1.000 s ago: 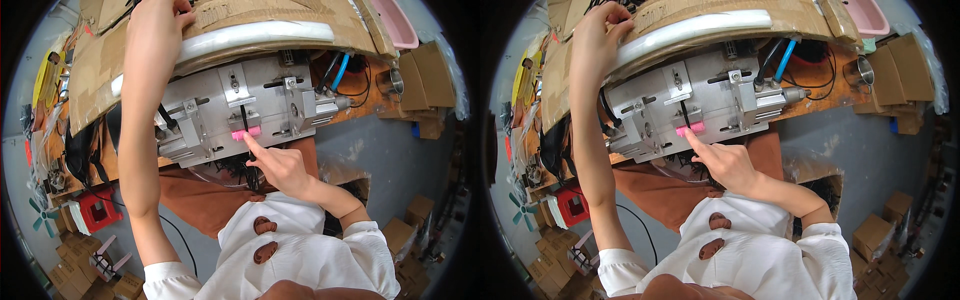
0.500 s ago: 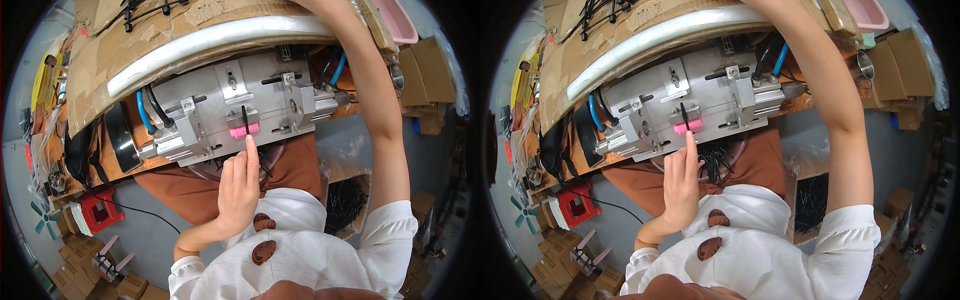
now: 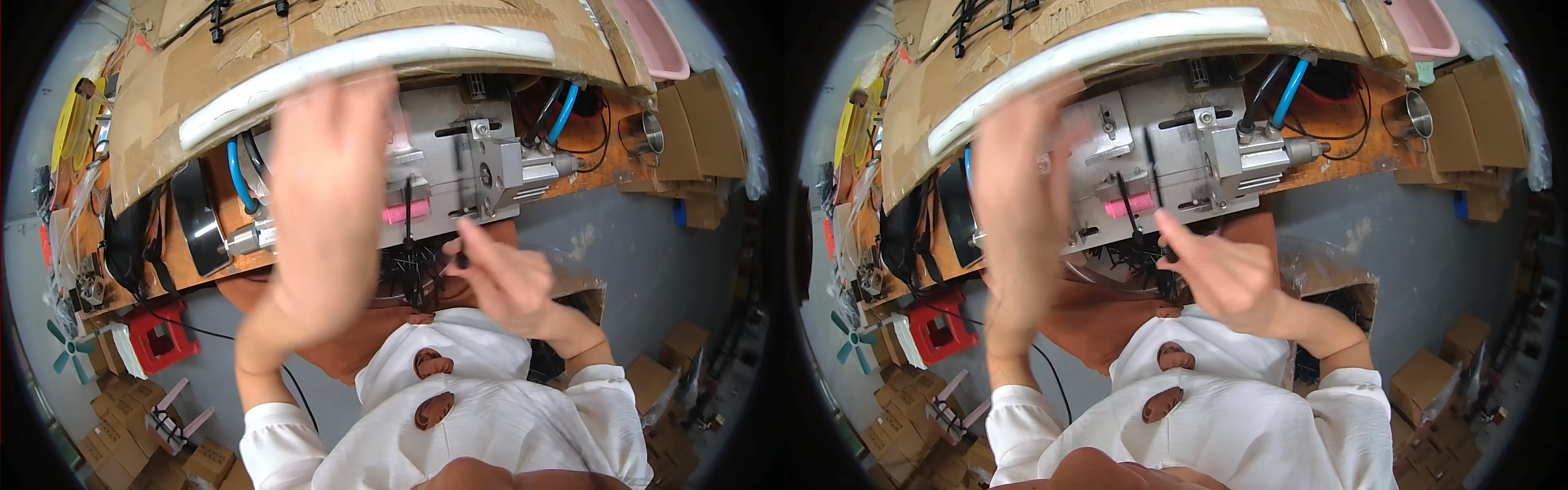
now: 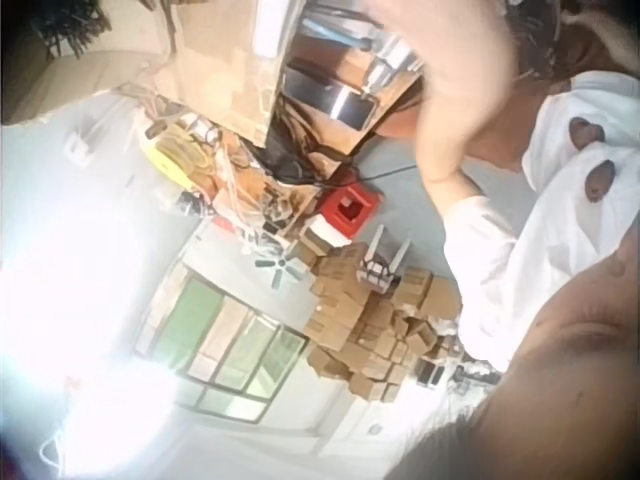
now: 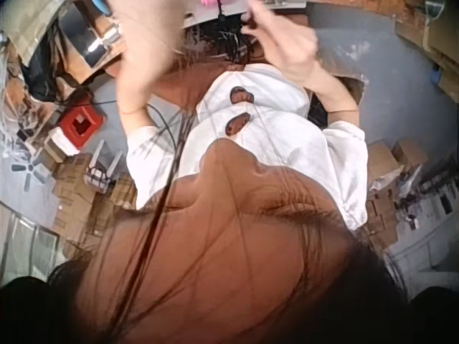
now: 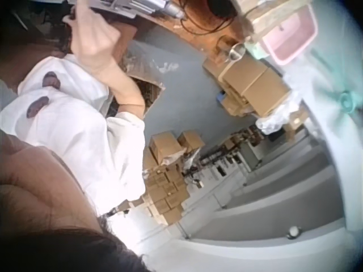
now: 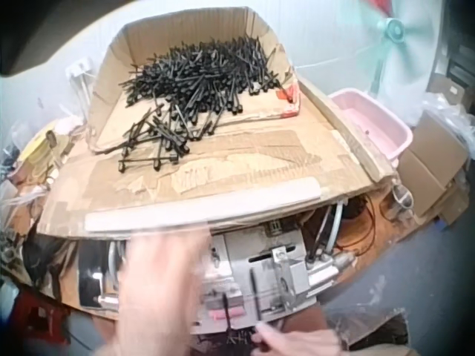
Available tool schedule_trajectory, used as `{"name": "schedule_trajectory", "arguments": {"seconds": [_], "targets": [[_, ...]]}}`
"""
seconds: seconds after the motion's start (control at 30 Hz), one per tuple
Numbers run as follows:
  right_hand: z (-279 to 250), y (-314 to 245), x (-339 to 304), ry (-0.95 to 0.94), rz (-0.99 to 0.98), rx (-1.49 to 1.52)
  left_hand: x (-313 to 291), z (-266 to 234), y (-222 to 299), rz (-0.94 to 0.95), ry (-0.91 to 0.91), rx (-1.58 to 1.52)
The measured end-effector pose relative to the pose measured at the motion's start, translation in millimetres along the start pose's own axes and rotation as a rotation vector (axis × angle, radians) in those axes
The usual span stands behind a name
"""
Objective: The person picks up a mascara brush from a pile, places it into a machine, and presses a pink lever. After the machine processes the brush, the person removes it and drops it into a container below.
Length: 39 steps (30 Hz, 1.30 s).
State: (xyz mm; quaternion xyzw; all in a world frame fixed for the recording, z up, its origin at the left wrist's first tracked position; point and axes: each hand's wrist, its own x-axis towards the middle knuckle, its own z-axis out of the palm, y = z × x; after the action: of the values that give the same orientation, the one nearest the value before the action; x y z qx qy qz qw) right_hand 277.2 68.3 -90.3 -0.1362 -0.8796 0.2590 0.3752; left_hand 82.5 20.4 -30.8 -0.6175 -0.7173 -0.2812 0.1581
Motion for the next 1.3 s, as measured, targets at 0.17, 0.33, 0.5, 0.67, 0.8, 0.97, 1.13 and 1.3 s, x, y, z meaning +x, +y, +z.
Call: {"name": "schedule_trajectory", "arguments": {"seconds": [0.17, 0.33, 0.5, 0.67, 0.8, 0.97, 1.13, 1.3], "targets": [[41.0, -0.5, -15.8, -0.099, 0.007, 0.000, 110.9, 36.6, -69.9, -0.091, 0.584, 0.232], [46.1, -0.5, -8.5, -0.137, 0.009, -0.063, 111.7, 11.4, -70.8, -0.053, -0.029, -0.002], [49.4, 2.0, -11.4, -0.080, 0.015, -0.033, 87.0, -8.6, -54.0, -0.045, -0.095, -0.068], [42.3, -2.2, -6.1, -0.169, 0.023, -0.081, 87.9, -33.6, -75.6, -0.147, -0.340, -0.385], [43.8, 5.3, -9.4, -0.199, -0.066, -0.107, 81.1, -22.3, -56.7, -0.103, -0.199, -0.031], [42.0, 4.7, -7.5, -0.202, -0.055, -0.081, 74.0, -23.3, -42.7, -0.075, -0.151, -0.047], [41.8, 2.4, -7.6, -0.185, -0.048, -0.055, 78.8, -21.1, -64.9, -0.161, -0.261, -0.168], [25.4, -13.1, 1.0, -0.133, -0.097, 0.227, 66.8, -26.9, -52.2, -0.071, -0.112, -0.169]]}}
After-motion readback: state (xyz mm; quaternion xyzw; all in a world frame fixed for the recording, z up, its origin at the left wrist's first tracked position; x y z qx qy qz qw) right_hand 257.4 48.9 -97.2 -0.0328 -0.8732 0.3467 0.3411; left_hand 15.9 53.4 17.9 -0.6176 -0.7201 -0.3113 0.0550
